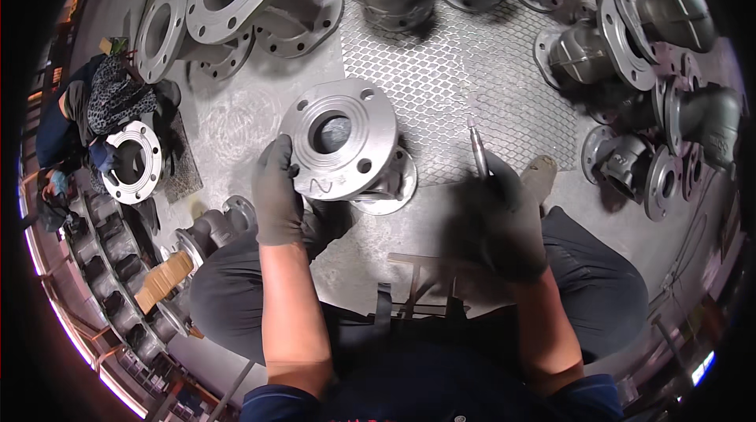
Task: The person deburrs and grinds metal valve bodies using a pneumatic rotary tool, turning each component by hand to smooth the flanges, edges, and inner surfaces.
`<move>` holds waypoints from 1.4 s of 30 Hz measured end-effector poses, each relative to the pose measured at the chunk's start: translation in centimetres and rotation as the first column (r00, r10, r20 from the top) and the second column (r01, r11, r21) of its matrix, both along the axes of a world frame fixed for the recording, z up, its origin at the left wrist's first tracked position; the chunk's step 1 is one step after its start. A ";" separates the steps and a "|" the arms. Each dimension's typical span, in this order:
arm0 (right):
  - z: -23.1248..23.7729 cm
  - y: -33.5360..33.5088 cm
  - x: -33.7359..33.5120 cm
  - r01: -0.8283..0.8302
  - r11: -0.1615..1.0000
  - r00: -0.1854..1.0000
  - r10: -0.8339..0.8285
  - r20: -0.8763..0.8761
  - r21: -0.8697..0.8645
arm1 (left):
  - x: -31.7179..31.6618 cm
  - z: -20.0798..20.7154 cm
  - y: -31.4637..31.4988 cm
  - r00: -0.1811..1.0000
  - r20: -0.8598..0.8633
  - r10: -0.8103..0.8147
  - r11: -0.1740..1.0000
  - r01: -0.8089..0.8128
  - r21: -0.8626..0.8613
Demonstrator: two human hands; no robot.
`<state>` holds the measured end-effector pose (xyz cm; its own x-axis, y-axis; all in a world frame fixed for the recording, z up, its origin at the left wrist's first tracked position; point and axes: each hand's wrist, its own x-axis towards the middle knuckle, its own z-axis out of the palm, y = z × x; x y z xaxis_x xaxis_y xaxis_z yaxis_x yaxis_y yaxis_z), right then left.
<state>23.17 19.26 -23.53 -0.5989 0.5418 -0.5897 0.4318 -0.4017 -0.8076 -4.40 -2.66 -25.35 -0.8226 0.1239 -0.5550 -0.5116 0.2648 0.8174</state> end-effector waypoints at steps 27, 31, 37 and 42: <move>9.2 3.8 -26.9 -0.800 -0.401 0.076 0.671 0.738 0.446 | 0.7 1.2 2.2 0.997 -0.060 -0.049 0.998 0.051 0.036; 9.3 3.5 -26.0 -0.786 -0.414 0.074 0.675 0.734 0.460 | 1.0 1.5 2.2 0.996 -0.072 -0.044 0.997 0.048 0.061; 10.3 2.2 -25.3 -0.787 -0.407 0.131 0.625 0.770 0.463 | 1.2 1.4 2.5 0.996 -0.080 -0.026 0.996 0.032 0.081; 10.4 2.2 -26.1 -0.798 -0.415 0.090 0.635 0.767 0.437 | 1.1 0.9 2.2 0.997 -0.078 -0.010 0.993 0.019 0.114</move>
<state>-2.91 21.46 -13.10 -0.8374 -0.2210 -0.4999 -0.1217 0.9670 -0.2237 -3.26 -0.41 -24.49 -0.8599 0.1958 -0.4714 -0.4427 0.1739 0.8797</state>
